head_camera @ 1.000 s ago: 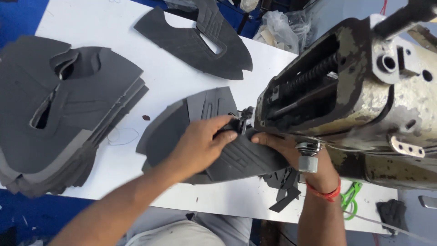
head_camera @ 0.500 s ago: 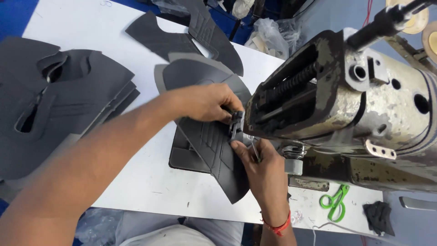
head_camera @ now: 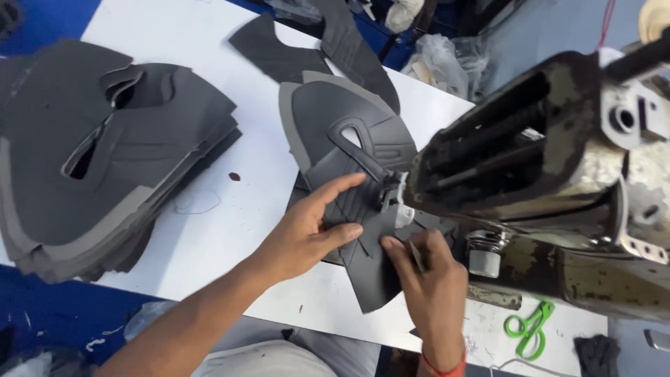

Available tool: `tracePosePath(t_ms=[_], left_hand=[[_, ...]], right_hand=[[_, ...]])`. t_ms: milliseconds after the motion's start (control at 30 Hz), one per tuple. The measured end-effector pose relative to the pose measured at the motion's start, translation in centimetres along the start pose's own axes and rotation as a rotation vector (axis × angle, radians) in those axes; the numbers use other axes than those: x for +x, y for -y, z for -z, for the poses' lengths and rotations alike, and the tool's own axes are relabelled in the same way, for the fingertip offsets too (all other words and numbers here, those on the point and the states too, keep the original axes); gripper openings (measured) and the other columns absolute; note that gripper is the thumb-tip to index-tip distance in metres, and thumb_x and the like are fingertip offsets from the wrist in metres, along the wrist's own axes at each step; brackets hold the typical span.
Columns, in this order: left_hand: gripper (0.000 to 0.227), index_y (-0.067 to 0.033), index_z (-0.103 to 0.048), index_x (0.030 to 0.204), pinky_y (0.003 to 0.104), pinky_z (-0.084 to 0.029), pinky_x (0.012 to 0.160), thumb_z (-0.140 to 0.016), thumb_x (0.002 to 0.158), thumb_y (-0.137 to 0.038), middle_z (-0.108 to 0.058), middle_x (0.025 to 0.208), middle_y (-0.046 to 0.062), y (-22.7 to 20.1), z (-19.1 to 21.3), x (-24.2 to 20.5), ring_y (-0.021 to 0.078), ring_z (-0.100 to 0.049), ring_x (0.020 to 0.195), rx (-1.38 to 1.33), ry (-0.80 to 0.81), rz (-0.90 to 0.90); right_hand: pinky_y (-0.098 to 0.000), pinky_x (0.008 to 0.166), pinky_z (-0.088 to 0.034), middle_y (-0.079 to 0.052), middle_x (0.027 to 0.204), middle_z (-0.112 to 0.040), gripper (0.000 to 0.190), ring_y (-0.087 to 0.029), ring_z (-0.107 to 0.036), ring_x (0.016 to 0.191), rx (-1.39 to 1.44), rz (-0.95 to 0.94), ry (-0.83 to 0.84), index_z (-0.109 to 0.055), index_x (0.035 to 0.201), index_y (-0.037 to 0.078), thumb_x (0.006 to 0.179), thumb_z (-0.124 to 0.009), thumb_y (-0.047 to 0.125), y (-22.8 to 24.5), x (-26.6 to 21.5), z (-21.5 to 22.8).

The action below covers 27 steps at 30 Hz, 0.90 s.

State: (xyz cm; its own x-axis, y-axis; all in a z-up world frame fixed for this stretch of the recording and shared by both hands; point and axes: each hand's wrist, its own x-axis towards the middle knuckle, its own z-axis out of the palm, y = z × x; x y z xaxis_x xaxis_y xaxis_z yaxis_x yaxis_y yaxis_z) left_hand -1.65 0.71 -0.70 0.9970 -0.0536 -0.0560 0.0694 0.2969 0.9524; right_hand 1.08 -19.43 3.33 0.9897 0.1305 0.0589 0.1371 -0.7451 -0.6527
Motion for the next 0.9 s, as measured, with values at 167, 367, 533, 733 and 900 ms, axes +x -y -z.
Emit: tracePosePath(t_ms=[167,367,533,733,900], left_hand=[[0.067,-0.0109,-0.035,0.158,0.024,-0.056,0.081,-0.065,0.098,-0.013,-0.052,0.152,0.005,-0.9,0.3,0.2,0.0053,-0.062,0.096,0.041,0.066,0.065],[0.067,-0.0078,-0.036,0.158,0.025,-0.057,0.089,-0.064,0.098,-0.010,-0.052,0.152,0.008,-0.1,0.7,1.4,0.0073,-0.064,0.106,-0.031,0.083,0.021],[0.065,-0.0069,-0.039,0.155,0.026,-0.055,0.095,-0.066,0.096,-0.007,-0.047,0.156,0.005,-0.8,0.8,2.6,0.0084,-0.058,0.123,0.070,0.062,-0.012],[0.064,-0.0039,-0.040,0.154,0.027,-0.052,0.102,-0.066,0.096,-0.005,-0.052,0.152,0.010,-0.6,1.0,4.1,0.0107,-0.057,0.126,0.017,0.037,-0.070],[0.064,-0.0034,-0.043,0.151,0.026,-0.051,0.100,-0.067,0.092,-0.003,-0.055,0.148,0.009,-1.1,1.0,5.5,0.0094,-0.059,0.122,0.066,0.000,-0.027]], right_hand=[[-0.0278,0.052,-0.045,-0.007,0.067,-0.068,0.027,-0.011,-0.058,0.056,0.045,-0.120,0.052,-0.068,0.093,0.000,0.084,-0.081,0.023,-1.0,-1.0,0.4],[-0.0223,0.063,-0.048,-0.004,0.083,-0.071,0.023,-0.007,-0.061,0.073,0.292,-0.169,-0.056,-0.069,0.100,-0.001,0.086,-0.079,0.014,-2.2,-1.5,-0.5],[-0.0226,0.059,-0.043,-0.003,0.083,-0.069,0.021,-0.007,-0.056,0.070,0.296,-0.210,-0.133,-0.070,0.102,0.000,0.088,-0.079,0.013,-1.4,-0.4,-0.7],[-0.0228,0.065,-0.048,-0.001,0.086,-0.071,0.020,-0.006,-0.061,0.075,0.234,-0.222,-0.181,-0.072,0.101,0.002,0.091,-0.079,0.018,-1.3,1.2,-1.1],[-0.0282,0.079,-0.052,-0.004,0.091,-0.077,0.027,-0.016,-0.073,0.085,0.137,-0.493,-0.165,-0.072,0.112,0.007,0.093,-0.080,0.024,-2.9,3.1,-1.3]])
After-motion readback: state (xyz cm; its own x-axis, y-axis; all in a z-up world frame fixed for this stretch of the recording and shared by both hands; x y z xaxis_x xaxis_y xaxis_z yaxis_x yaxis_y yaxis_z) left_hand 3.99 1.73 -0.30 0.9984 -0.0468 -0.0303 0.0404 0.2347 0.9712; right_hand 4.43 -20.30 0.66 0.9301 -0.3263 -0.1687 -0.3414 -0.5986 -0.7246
